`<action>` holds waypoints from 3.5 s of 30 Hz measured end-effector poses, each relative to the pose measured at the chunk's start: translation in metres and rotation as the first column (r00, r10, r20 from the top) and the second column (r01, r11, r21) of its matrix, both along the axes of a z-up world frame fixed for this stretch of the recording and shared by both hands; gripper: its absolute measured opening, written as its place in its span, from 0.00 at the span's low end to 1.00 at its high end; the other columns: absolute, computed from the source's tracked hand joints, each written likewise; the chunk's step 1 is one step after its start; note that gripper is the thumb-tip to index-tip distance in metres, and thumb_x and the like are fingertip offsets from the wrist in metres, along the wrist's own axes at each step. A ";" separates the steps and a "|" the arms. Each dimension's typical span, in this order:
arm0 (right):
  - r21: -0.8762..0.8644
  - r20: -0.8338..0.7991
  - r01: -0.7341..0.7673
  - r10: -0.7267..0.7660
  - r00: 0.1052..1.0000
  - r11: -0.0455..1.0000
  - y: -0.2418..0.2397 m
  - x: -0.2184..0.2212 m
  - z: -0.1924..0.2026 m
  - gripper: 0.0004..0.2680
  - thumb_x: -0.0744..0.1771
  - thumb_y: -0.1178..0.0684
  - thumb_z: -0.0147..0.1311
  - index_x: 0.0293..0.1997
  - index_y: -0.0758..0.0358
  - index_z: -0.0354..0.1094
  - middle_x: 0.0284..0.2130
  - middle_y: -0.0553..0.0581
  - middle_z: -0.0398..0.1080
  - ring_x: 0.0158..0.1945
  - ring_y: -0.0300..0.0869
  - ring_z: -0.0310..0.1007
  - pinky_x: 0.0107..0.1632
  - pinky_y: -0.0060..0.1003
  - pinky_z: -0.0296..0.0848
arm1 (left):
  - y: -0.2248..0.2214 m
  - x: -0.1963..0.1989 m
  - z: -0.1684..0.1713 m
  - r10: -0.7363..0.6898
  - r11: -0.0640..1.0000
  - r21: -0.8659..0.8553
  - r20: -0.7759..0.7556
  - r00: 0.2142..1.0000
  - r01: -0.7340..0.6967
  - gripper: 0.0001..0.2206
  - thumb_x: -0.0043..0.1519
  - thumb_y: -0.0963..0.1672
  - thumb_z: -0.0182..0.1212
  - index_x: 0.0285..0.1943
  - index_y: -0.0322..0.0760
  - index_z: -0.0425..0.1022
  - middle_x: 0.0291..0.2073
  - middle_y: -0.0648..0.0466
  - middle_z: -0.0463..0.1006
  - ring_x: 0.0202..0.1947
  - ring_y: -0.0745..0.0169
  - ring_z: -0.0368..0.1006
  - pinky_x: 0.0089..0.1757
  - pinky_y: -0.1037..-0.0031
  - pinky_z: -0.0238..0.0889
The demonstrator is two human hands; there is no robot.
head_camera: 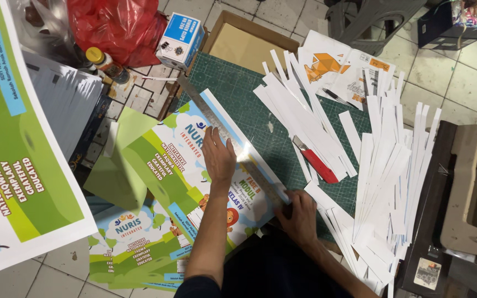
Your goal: The person cuts multiple printed paper sheets using a utility knife and a ruler on a cutting mat, then stacks the trimmed sheets.
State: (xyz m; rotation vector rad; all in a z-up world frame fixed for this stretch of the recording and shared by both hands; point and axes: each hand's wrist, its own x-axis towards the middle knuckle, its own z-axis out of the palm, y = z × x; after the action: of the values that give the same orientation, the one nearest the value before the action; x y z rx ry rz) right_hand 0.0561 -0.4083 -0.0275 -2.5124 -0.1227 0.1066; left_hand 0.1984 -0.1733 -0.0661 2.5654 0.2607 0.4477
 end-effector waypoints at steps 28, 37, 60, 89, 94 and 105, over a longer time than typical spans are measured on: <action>0.075 -0.058 0.033 -0.029 0.998 0.997 -0.035 -0.029 -0.020 0.15 0.62 0.50 0.66 0.51 0.61 0.72 0.49 0.60 0.72 0.50 0.53 0.73 0.50 0.46 0.75 | 0.002 0.010 -0.016 -0.024 0.978 0.191 -0.272 0.962 0.079 0.26 0.73 0.48 0.38 0.82 0.40 0.47 0.81 0.55 0.43 0.79 0.51 0.37 0.71 0.54 0.31; 0.080 -0.059 0.059 -0.055 0.997 0.995 -0.033 -0.028 -0.016 0.15 0.61 0.50 0.66 0.51 0.61 0.72 0.47 0.58 0.73 0.48 0.52 0.74 0.50 0.45 0.75 | 0.000 0.010 -0.017 -0.016 0.982 0.179 -0.275 0.961 0.067 0.26 0.72 0.48 0.37 0.82 0.42 0.48 0.81 0.55 0.44 0.80 0.52 0.36 0.72 0.54 0.31; 0.115 -0.009 0.077 -0.077 0.997 0.990 -0.039 -0.035 -0.028 0.16 0.61 0.52 0.68 0.51 0.64 0.72 0.47 0.62 0.71 0.49 0.54 0.72 0.51 0.45 0.73 | -0.007 0.010 -0.007 -0.036 0.978 0.184 -0.298 0.954 0.094 0.26 0.74 0.48 0.38 0.83 0.40 0.49 0.81 0.53 0.44 0.80 0.48 0.38 0.72 0.51 0.32; 0.104 -0.160 0.115 -0.098 0.982 0.988 -0.036 -0.026 -0.016 0.16 0.63 0.51 0.65 0.52 0.67 0.70 0.46 0.61 0.70 0.49 0.51 0.71 0.51 0.45 0.74 | -0.006 0.012 -0.006 -0.050 0.980 0.162 -0.342 0.938 0.111 0.27 0.74 0.48 0.38 0.83 0.38 0.47 0.81 0.51 0.44 0.80 0.47 0.36 0.72 0.52 0.29; 0.125 -0.057 0.057 -0.051 0.997 0.990 -0.038 -0.031 -0.019 0.12 0.63 0.54 0.64 0.50 0.64 0.73 0.48 0.60 0.71 0.50 0.52 0.71 0.50 0.45 0.73 | -0.005 0.011 -0.008 -0.049 0.980 0.167 -0.341 0.939 0.112 0.27 0.74 0.48 0.38 0.83 0.38 0.47 0.81 0.52 0.44 0.80 0.47 0.36 0.72 0.52 0.30; 0.117 0.126 0.035 -0.049 0.991 0.993 -0.032 -0.033 -0.024 0.09 0.62 0.55 0.65 0.44 0.59 0.77 0.44 0.58 0.73 0.49 0.52 0.74 0.51 0.45 0.72 | -0.002 0.012 -0.022 0.002 0.973 0.220 -0.307 0.952 0.069 0.28 0.72 0.48 0.41 0.82 0.39 0.45 0.81 0.53 0.44 0.79 0.51 0.40 0.71 0.52 0.35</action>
State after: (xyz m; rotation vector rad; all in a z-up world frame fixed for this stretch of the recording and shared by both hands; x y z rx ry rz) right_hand 0.0232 -0.4404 -0.0518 -2.4050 -0.1248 -0.0784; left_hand 0.2102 -0.1755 -0.0876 2.8588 0.2874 0.0654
